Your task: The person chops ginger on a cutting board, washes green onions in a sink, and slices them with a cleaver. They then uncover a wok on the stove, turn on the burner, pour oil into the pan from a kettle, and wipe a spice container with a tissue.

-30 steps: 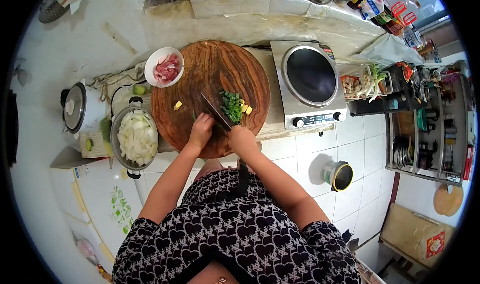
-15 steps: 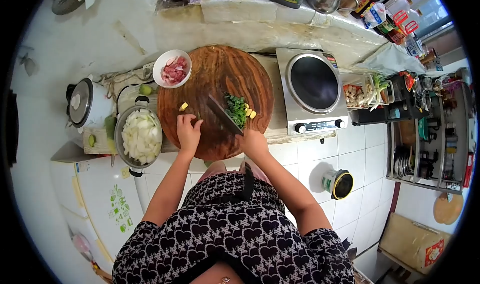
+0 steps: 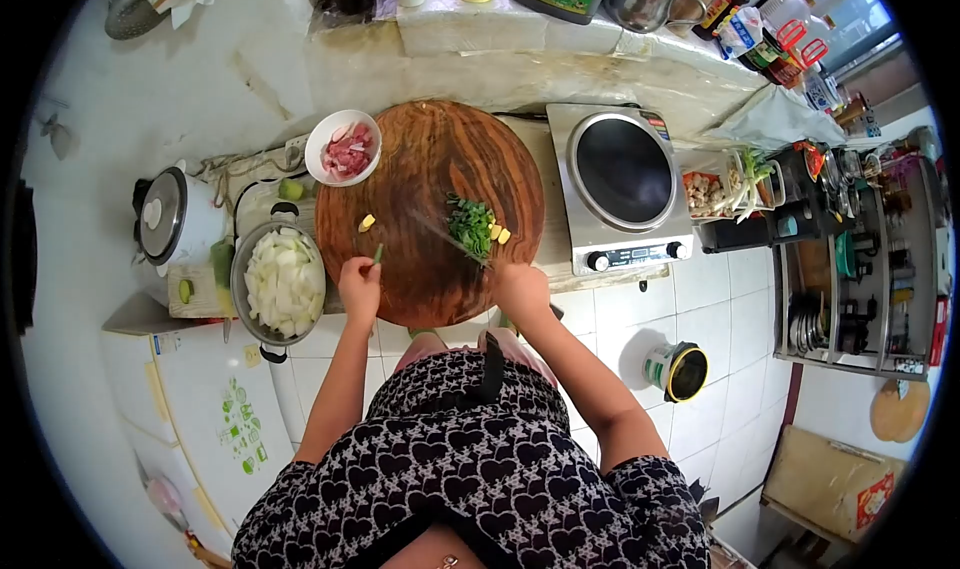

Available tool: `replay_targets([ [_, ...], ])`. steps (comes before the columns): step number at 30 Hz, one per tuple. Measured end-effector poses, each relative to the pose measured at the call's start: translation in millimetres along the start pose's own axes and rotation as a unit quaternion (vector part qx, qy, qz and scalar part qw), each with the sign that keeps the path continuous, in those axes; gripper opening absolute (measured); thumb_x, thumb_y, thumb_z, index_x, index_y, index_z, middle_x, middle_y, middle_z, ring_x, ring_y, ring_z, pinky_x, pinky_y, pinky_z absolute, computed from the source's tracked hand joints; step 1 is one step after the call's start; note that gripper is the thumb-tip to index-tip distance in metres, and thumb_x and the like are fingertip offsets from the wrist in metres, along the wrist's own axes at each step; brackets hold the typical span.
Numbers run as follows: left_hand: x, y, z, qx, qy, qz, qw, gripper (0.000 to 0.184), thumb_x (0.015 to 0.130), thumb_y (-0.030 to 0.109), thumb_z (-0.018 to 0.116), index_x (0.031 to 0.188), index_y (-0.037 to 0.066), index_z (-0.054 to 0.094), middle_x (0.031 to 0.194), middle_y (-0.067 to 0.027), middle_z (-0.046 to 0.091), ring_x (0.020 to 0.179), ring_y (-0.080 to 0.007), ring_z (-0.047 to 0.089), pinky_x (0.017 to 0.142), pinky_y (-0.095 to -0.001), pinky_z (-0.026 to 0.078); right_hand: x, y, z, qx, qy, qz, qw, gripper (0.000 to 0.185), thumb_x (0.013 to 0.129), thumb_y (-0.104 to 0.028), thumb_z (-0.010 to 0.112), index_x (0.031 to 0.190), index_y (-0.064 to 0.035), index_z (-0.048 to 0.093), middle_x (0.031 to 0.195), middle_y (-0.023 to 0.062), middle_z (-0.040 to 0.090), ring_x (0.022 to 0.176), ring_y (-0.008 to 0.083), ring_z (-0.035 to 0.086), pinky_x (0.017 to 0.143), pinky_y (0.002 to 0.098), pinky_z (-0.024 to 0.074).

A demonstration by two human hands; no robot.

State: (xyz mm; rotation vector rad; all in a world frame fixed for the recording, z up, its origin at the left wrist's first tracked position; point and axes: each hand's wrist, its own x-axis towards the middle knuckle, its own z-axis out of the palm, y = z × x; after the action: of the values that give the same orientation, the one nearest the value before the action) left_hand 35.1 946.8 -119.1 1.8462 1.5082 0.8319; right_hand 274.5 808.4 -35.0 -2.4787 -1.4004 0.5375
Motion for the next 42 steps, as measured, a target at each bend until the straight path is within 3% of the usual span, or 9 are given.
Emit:
replay_targets([
  [3,1.5,-3.8,-11.5,-0.218,-0.001,-0.127,0.968,0.013,0.088,0.010,0.059,0.096,0.004,0.050,0.092,-0.0081,0.061,0.076,-0.0133,0.059,0.069,-0.0253,0.049,-3.6,0.3,-1.9,-0.018,0.073,-0.130,0.989,0.020,0.078,-0.020,0.062,0.092,-0.0061,0.066,0.065,0.0186,0.058,0.062,0.0365,0.059,0.054,0.0462,0.0458],
  [5,5.3,19.4,-16.8,-0.365,-0.033,-0.076,0.927,0.012,0.091,0.008,0.054,0.098,0.003,0.046,0.092,-0.0099,0.061,0.084,-0.0161,0.061,0.076,-0.0289,0.051,-0.9,1.6,-4.8,-0.103,0.150,-0.219,0.958,0.033,0.071,-0.010,0.057,0.103,-0.0100,0.064,0.073,0.0092,0.054,0.071,0.0271,0.057,0.060,0.0380,0.0444],
  [11,6.1,80.5,16.1,-0.410,-0.458,-0.058,0.786,0.008,0.094,0.009,0.048,0.097,0.004,0.045,0.102,-0.0101,0.061,0.098,-0.0180,0.059,0.083,-0.0313,0.049,1.6,1.4,-1.5,-0.097,0.184,-0.279,0.937,0.039,0.064,-0.009,0.063,0.103,-0.0114,0.066,0.077,0.0070,0.052,0.076,0.0273,0.052,0.066,0.0383,0.0399],
  [14,17.5,92.3,28.8,-0.401,-0.349,-0.164,0.831,0.006,0.094,0.009,0.048,0.096,0.005,0.044,0.102,-0.0095,0.061,0.095,-0.0154,0.059,0.077,-0.0282,0.049,-4.0,-9.0,8.8,-0.050,0.146,-0.216,0.964,0.051,0.057,-0.014,0.070,0.108,-0.0105,0.064,0.083,0.0087,0.054,0.081,0.0283,0.053,0.068,0.0393,0.0411],
  [23,12.9,67.3,-3.5,-0.369,-0.345,-0.090,0.858,0.010,0.093,0.009,0.051,0.096,0.003,0.044,0.095,-0.0095,0.060,0.079,-0.0111,0.056,0.066,-0.0247,0.048,-3.4,-10.8,62.7,0.085,-0.003,-0.214,0.973,0.059,0.062,-0.008,0.073,0.119,-0.0074,0.057,0.086,0.0140,0.053,0.082,0.0337,0.053,0.073,0.0415,0.0439],
  [28,-9.7,60.8,2.0,-0.374,-0.364,-0.096,0.847,0.009,0.092,0.007,0.051,0.096,0.003,0.044,0.095,-0.0094,0.060,0.079,-0.0119,0.058,0.065,-0.0241,0.049,-5.3,-20.5,58.2,0.107,0.000,-0.181,0.978,0.031,0.073,-0.016,0.069,0.102,-0.0046,0.065,0.083,0.0160,0.056,0.080,0.0339,0.056,0.071,0.0402,0.0461],
  [34,-30.6,68.1,30.1,-0.347,-0.417,-0.065,0.838,0.007,0.089,0.003,0.054,0.091,0.003,0.048,0.079,-0.0048,0.059,0.069,-0.0106,0.060,0.058,-0.0234,0.050,-26.1,-19.1,43.0,0.396,0.015,-0.022,0.918,0.026,0.092,-0.020,0.053,0.106,0.0004,0.063,0.093,0.0144,0.063,0.091,0.0227,0.061,0.079,0.0315,0.0475],
  [37,-38.9,87.5,45.1,-0.224,-0.462,0.022,0.858,0.007,0.089,0.003,0.055,0.092,0.002,0.049,0.077,-0.0047,0.060,0.068,-0.0109,0.061,0.060,-0.0242,0.051,-47.0,-20.3,30.0,0.496,0.040,0.031,0.867,0.022,0.088,-0.013,0.060,0.105,-0.0004,0.064,0.085,0.0092,0.064,0.081,0.0154,0.062,0.071,0.0271,0.0487],
  [42,-66.1,130.9,69.0,-0.240,-0.590,-0.016,0.771,0.010,0.090,0.003,0.053,0.099,0.002,0.049,0.085,-0.0059,0.060,0.070,-0.0118,0.060,0.061,-0.0249,0.051,-95.7,21.1,18.1,0.424,0.220,0.115,0.871,0.015,0.083,-0.008,0.065,0.096,-0.0032,0.068,0.082,0.0063,0.064,0.073,0.0123,0.060,0.066,0.0264,0.0477],
])
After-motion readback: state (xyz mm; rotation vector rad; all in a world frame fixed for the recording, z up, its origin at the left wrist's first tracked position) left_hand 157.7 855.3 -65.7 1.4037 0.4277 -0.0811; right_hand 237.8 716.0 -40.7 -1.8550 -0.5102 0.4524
